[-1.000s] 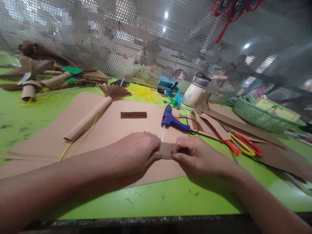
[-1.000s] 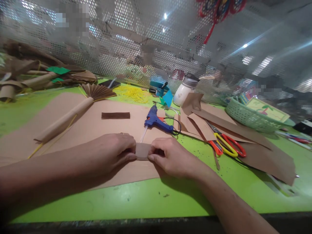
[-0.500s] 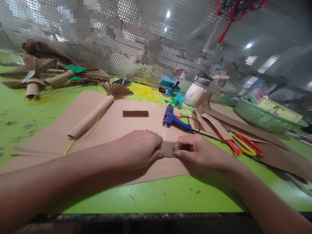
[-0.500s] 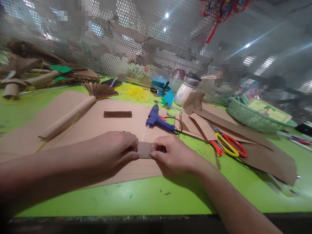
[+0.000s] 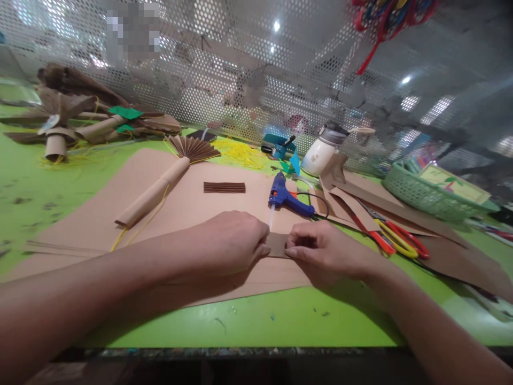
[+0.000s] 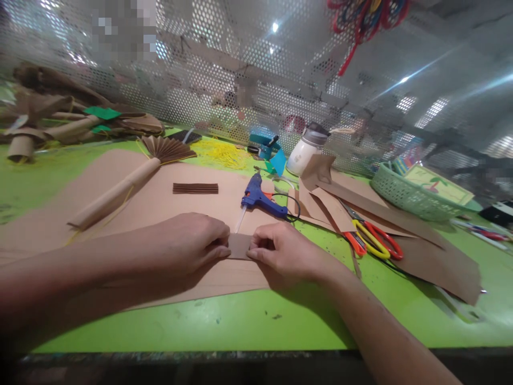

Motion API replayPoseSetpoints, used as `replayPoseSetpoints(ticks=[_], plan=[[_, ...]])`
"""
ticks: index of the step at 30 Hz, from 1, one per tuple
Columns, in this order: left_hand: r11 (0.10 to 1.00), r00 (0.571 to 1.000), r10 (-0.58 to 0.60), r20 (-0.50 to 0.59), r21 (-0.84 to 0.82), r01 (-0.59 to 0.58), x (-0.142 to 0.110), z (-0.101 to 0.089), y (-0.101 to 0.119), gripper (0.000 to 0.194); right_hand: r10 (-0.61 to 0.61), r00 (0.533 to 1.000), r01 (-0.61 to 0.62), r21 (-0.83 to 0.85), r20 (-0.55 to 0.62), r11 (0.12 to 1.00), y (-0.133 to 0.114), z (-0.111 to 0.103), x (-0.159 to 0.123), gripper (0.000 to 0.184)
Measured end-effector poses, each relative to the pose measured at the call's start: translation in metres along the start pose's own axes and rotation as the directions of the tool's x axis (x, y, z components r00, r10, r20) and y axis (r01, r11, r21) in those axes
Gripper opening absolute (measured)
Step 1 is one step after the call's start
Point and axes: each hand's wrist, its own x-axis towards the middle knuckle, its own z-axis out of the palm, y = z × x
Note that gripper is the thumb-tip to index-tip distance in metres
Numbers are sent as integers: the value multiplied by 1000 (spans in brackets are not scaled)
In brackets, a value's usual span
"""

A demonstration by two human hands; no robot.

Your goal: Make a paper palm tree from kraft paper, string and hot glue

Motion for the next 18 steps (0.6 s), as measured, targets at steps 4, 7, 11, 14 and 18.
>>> replayPoseSetpoints(ticks=[4, 7, 11, 14, 18], plan=[[999, 999, -24, 34, 22, 24, 0, -2, 3, 28, -8, 1000, 8, 3, 6, 1000, 1, 0, 0, 13], [998, 999, -35, 39, 44, 34, 1, -1, 4, 27, -11, 1000, 11, 14, 2, 1000, 2, 1, 0, 11], [998, 1000, -16, 20, 55, 15, 1, 1, 1, 29, -39, 999, 39, 2, -27, 999, 2, 3, -1, 10], [997, 999, 31, -4, 70, -31, 1, 4, -1, 29, -69, 996, 68, -22, -53, 997, 3, 4, -2, 11], [994, 996, 77, -49, 86, -73, -1, 8, -4, 28, -109, 991, 104, -58, -81, 993, 4, 6, -4, 11]])
